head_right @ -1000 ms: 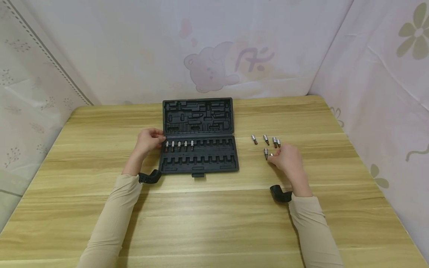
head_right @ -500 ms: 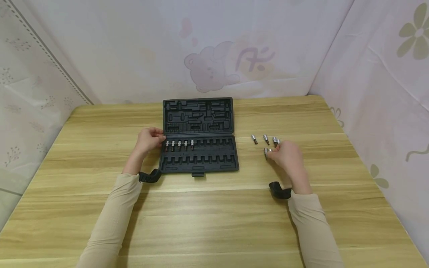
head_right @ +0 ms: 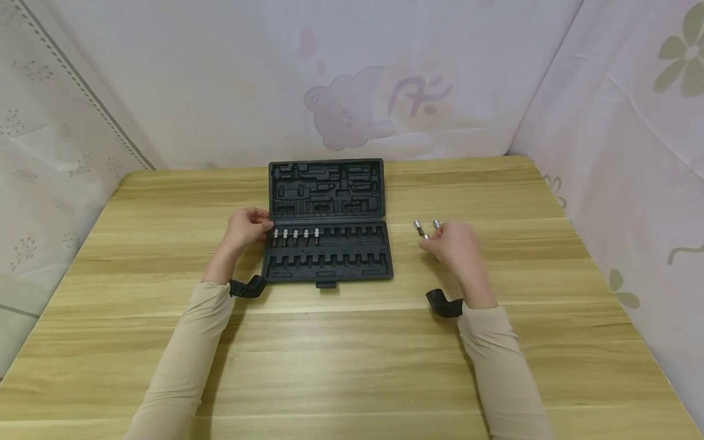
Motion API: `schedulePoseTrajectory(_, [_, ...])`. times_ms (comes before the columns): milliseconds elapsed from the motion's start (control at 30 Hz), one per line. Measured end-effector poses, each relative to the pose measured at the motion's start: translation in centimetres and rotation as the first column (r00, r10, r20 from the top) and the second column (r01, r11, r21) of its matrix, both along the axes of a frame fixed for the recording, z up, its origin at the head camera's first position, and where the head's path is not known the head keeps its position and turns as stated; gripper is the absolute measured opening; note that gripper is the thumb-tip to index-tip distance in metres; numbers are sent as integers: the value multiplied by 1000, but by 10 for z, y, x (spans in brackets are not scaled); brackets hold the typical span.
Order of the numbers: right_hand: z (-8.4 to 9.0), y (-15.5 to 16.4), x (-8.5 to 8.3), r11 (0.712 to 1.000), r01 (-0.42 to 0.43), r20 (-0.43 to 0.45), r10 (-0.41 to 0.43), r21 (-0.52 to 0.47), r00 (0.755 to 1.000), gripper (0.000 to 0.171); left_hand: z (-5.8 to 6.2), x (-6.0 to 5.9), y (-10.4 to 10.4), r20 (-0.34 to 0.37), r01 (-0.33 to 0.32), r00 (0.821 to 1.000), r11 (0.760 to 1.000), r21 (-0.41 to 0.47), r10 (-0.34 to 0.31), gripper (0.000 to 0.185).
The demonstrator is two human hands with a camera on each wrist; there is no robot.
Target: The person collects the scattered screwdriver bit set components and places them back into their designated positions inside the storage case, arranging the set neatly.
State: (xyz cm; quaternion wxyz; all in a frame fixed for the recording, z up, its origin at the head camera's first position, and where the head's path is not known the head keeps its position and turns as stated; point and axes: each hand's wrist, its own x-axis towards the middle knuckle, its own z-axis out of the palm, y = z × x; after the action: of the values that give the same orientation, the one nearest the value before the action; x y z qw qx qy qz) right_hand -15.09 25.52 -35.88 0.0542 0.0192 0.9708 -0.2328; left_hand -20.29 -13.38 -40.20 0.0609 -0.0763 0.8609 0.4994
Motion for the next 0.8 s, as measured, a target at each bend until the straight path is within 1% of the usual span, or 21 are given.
schedulePoseTrajectory(67, [1, -5, -1, 1000, -5, 11, 5, -10, 1000, 20, 0, -1, 0, -4, 4, 1000, 1000, -5, -4, 25])
schedulePoseTrajectory(233, [5, -17, -4, 999, -21, 78, 24, -42, 997, 21, -1, -1, 0, -14, 9, 1000, 1000, -9, -9, 25])
schedulePoseTrajectory(300, [6, -22, -5, 999, -25, 90, 29, -47, 996, 21, -1, -1, 0, -18, 8, 1000, 1000, -9, -9, 25])
schedulePoseTrajectory(367, [8, -28, -6, 999, -26, 83, 30, -41, 996, 21, -1, -1, 0, -19, 8, 1000, 1000, -9, -8, 24])
schedulePoseTrajectory(500, [9, -39, -9, 999, -50, 42, 50, 1, 998, 20, -2, -1, 0, -19, 6, 1000, 1000, -11, -6, 24])
schedulePoseTrajectory(600, [10, -47, -12, 997, -70, 32, 70, 15, 997, 23, -1, -1, 0, -10, 4, 1000, 1000, -15, -4, 24])
schedulePoseTrajectory(767, [11, -59, -16, 996, -88, 32, 88, 1, 996, 27, -4, -4, -1, 2, -3, 1000, 1000, -8, 3, 23])
schedulePoseTrajectory(800, [12, -61, -17, 996, -86, 36, 86, -4, 996, 26, -7, -6, -2, -21, -2, 1000, 1000, 10, 2, 21])
